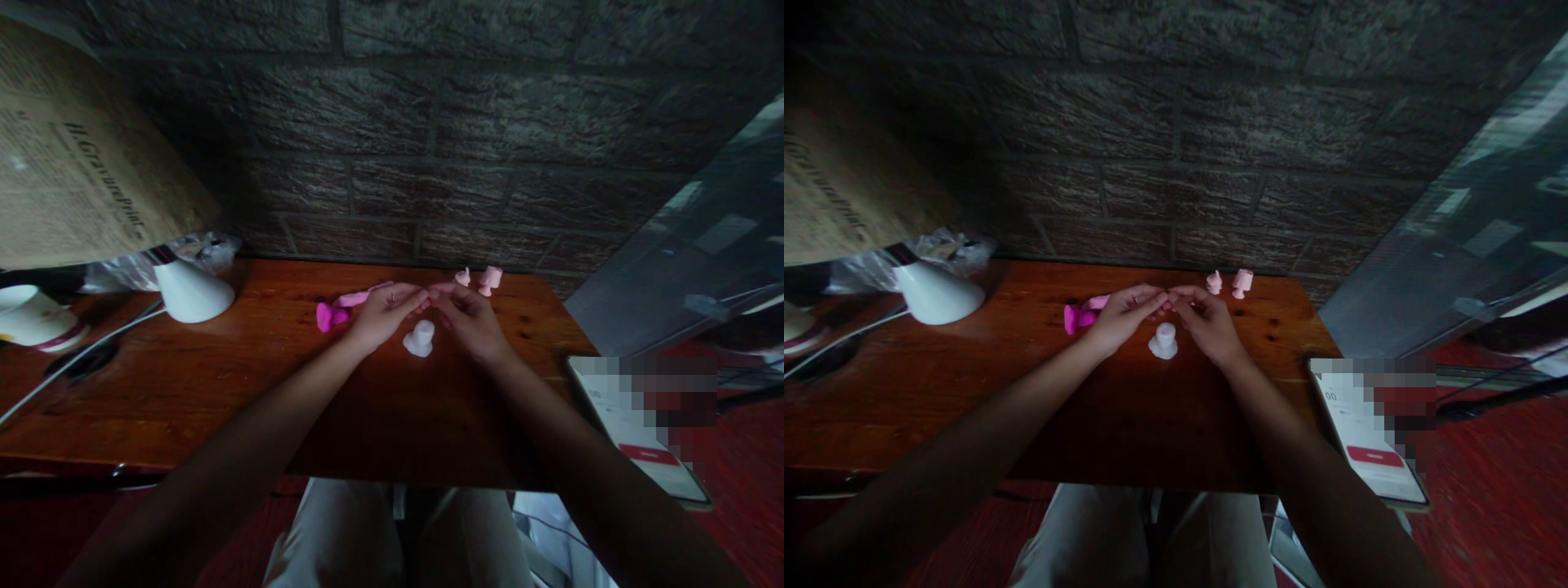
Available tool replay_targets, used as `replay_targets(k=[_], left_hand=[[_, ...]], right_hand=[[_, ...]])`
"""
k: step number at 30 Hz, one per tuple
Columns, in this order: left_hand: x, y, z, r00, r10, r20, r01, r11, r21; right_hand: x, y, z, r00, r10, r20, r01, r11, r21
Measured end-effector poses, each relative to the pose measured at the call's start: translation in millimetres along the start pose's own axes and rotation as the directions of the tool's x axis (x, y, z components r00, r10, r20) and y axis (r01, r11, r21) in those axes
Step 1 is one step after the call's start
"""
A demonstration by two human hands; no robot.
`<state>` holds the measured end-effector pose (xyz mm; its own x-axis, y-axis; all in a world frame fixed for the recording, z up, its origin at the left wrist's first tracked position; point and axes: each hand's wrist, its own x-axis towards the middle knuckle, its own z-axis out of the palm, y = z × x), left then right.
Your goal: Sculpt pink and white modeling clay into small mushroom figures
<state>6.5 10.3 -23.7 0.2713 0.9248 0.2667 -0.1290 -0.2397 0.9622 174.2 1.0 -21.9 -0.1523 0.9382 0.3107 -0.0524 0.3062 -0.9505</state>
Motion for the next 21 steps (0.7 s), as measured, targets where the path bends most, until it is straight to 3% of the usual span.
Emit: replay_targets(k=[12,21], left_hand=[[0.7,-2.0,-0.2,0.999,0.027,0.023,-0.027,0.999,0.028],[-0.3,-0.1,-0.2,0.999,-0.039,0.037,0.040,0.999,-0.029]], right_hand=[[-0.3,-2.5,0.3,1.000,0.000,0.024,0.000,1.000,0.016],[-0.2,-2.9,0.4,0.998,0.016,0.054,-0.018,1.000,0.024]])
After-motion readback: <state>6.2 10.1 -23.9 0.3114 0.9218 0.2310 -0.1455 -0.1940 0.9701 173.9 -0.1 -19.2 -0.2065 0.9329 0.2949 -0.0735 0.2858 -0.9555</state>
